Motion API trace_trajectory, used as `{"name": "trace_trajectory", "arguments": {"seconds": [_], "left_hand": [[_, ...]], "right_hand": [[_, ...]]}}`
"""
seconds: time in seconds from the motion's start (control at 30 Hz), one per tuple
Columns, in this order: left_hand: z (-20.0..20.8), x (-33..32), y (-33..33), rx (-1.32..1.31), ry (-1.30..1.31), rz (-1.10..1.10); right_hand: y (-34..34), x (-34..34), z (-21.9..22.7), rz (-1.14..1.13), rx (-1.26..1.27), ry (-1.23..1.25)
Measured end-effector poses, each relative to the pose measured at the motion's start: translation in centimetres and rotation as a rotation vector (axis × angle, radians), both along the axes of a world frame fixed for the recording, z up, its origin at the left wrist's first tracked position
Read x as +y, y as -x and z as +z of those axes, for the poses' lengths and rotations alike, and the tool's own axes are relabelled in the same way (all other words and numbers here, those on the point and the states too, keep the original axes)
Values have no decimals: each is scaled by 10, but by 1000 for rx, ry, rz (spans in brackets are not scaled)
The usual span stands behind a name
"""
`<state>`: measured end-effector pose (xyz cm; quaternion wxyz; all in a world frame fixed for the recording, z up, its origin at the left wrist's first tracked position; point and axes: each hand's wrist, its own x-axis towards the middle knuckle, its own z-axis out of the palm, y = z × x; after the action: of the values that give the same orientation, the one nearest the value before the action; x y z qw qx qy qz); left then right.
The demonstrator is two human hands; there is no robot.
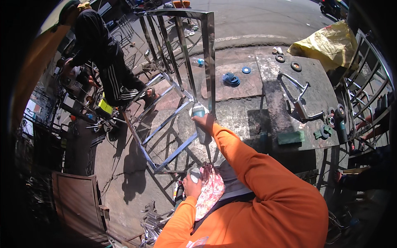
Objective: The person uses an angle grinder to smooth the edges and weld seams of a metal frame. The person holds the frame steady with one hand while operating the grinder with the other, moving along the joints and edges of the frame.
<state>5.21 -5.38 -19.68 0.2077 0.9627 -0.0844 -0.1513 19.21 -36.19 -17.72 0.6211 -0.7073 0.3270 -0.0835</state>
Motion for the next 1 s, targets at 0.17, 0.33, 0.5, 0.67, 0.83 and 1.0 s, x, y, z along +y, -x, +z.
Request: {"name": "trace_trajectory", "arguments": {"seconds": [0.17, 0.33, 0.5, 0.67, 0.83, 1.0], "left_hand": [[-8, 15, 1, -41, 27, 7], [-10, 15, -1, -69, 61, -29], [-4, 6, 0, -59, 54, -39], [-1, 12, 3, -54, 89, -19], [0, 14, 3, -61, 89, -34], [-2, 11, 2, -56, 86, -31]], "right_hand": [[-16, 17, 4, -175, -96, -148], [-7, 30, -11, -179, -26, -122], [19, 43, -17, -143, 58, -26], [62, 52, -8, -107, 75, 79], [73, 45, -9, -140, -17, 21], [75, 48, -34, -185, 130, 10]]}}
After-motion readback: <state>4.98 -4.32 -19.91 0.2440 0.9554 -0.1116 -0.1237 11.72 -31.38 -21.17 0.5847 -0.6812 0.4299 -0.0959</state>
